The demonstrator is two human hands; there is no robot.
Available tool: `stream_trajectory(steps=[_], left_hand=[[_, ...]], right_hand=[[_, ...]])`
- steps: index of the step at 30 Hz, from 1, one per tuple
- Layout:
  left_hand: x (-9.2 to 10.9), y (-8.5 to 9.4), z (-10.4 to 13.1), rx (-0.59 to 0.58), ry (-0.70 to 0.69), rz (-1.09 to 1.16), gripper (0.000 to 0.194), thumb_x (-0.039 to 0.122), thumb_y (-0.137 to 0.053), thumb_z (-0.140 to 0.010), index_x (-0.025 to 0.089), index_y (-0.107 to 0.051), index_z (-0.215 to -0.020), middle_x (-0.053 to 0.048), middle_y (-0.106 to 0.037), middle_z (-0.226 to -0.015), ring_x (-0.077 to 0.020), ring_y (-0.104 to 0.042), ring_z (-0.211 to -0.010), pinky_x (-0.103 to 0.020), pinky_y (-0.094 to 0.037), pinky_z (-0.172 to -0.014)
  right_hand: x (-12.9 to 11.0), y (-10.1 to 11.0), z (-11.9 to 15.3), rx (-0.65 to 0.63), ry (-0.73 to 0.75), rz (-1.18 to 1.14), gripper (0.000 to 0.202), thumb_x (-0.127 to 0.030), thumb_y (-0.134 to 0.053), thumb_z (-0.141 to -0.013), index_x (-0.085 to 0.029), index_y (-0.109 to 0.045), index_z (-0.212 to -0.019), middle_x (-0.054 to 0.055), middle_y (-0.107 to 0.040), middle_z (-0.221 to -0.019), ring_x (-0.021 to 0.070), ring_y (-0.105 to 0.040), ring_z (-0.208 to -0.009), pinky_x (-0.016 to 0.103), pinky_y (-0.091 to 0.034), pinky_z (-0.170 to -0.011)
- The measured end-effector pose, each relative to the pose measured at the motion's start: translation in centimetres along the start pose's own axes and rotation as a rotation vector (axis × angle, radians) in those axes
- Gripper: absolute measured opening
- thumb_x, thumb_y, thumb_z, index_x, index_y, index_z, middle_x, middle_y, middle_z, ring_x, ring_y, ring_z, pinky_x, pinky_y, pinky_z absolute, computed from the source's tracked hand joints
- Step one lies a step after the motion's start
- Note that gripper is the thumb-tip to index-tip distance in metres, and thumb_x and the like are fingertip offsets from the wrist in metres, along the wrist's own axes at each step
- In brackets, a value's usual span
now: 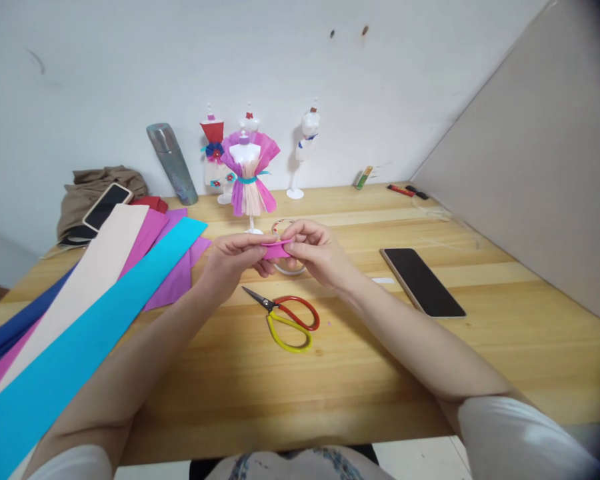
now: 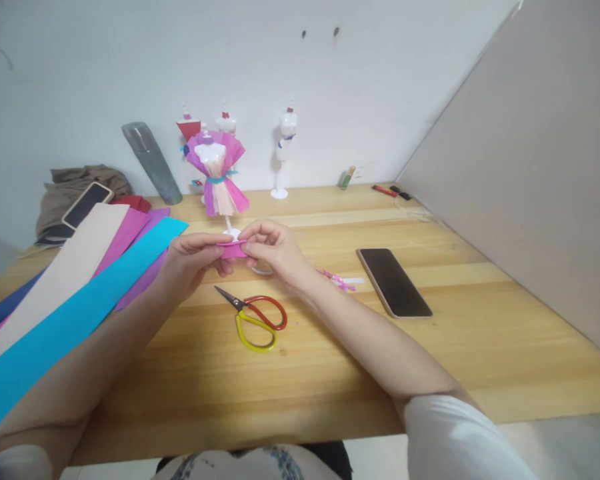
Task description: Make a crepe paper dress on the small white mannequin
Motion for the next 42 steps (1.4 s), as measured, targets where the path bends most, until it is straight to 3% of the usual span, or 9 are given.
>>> stream_trajectory(steps=[6,13,20,26,31,35,42], left_hand=[[0.1,0.0,0.1,-0.01,-0.033,0.032,0.027,0.034,-0.088,-0.069,0.019,-0.084,-0.091,-0.003,-0.075,-0.061,-0.0144,-0.067,-0.05,-0.025,-0.056,-0.051],[0.3,-0.4,0.2,-0.061,-0.057,0.05,0.024,0.039,-0.09,-0.07,0.02,-0.083,-0.083,-0.002,-0.074,-0.06,-0.0139,-0.067,-0.051,-0.025,-0.057,-0.053],[-0.5,0.1,0.2,-0.101,-0.078,-0.024,0.017,0.033,-0.084,-0.077,0.019,-0.082,-0.087,-0.004,-0.077,-0.069,-0.0163,-0.072,-0.062,-0.027,-0.059,-0.062],[-0.6,0.2,-0.1,-0.051,0.002,0.038,0.039,0.05,-0.083,-0.072,0.014,-0.077,-0.085,-0.006,-0.074,-0.064,-0.018,-0.069,-0.056,-0.027,-0.056,-0.054],[-1.7,0.2,-0.1,-0.013,0.21,0.045,0.055,0.065,-0.078,-0.07,0.011,-0.073,-0.078,-0.009,-0.073,-0.065,-0.0163,-0.066,-0.049,-0.024,-0.052,-0.045],[-1.8,-0.2,0.1,-0.048,0.261,-0.038,0.048,0.057,-0.087,-0.064,0.012,-0.069,-0.068,-0.007,-0.071,-0.061,-0.0142,-0.066,-0.048,-0.021,-0.05,-0.045],[-1.4,-0.2,-0.1,-0.003,0.179,-0.128,0.04,0.048,-0.088,-0.065,0.014,-0.067,-0.069,-0.004,-0.072,-0.062,-0.0116,-0.065,-0.048,-0.02,-0.052,-0.046]], right_hand=[[0.3,-0.1,0.0,-0.021,-0.045,-0.105,0.02,-0.025,-0.086,-0.064,-0.02,-0.071,-0.076,-0.006,-0.066,-0.056,0.0064,-0.056,-0.046,0.018,-0.043,-0.049],[0.5,0.0,0.0,-0.058,-0.088,-0.14,0.016,-0.024,-0.082,-0.064,-0.02,-0.069,-0.072,-0.003,-0.066,-0.056,0.01,-0.056,-0.047,0.022,-0.043,-0.05],[0.0,-0.1,0.1,-0.038,-0.077,-0.073,0.028,-0.039,-0.086,-0.066,-0.019,-0.067,-0.066,-0.002,-0.064,-0.053,0.01,-0.055,-0.047,0.023,-0.041,-0.049],[0.1,0.0,0.1,0.004,-0.055,0.004,0.03,-0.032,-0.091,-0.061,-0.018,-0.066,-0.072,-0.005,-0.065,-0.059,0.0073,-0.055,-0.047,0.021,-0.042,-0.049],[0.3,0.1,-0.1,-0.001,-0.045,0.088,0.03,-0.031,-0.089,-0.062,-0.019,-0.065,-0.075,-0.005,-0.065,-0.059,0.008,-0.056,-0.048,0.021,-0.044,-0.05],[-0.1,0.1,0.0,0.002,-0.004,0.18,0.025,-0.028,-0.085,-0.065,-0.02,-0.064,-0.076,-0.006,-0.062,-0.059,0.0089,-0.056,-0.051,0.023,-0.043,-0.052],[-0.3,-0.1,0.0,-0.018,0.089,0.312,0.025,-0.031,-0.079,-0.071,-0.021,-0.067,-0.091,-0.004,-0.061,-0.068,0.0108,-0.053,-0.059,0.026,-0.043,-0.056]])
Point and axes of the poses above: each hand's wrist, its own z-axis away from the middle knuckle, its own y-axis out of the back of the hand, x = y × z, the point moved 6 cm from there along -z, towards the middle knuckle
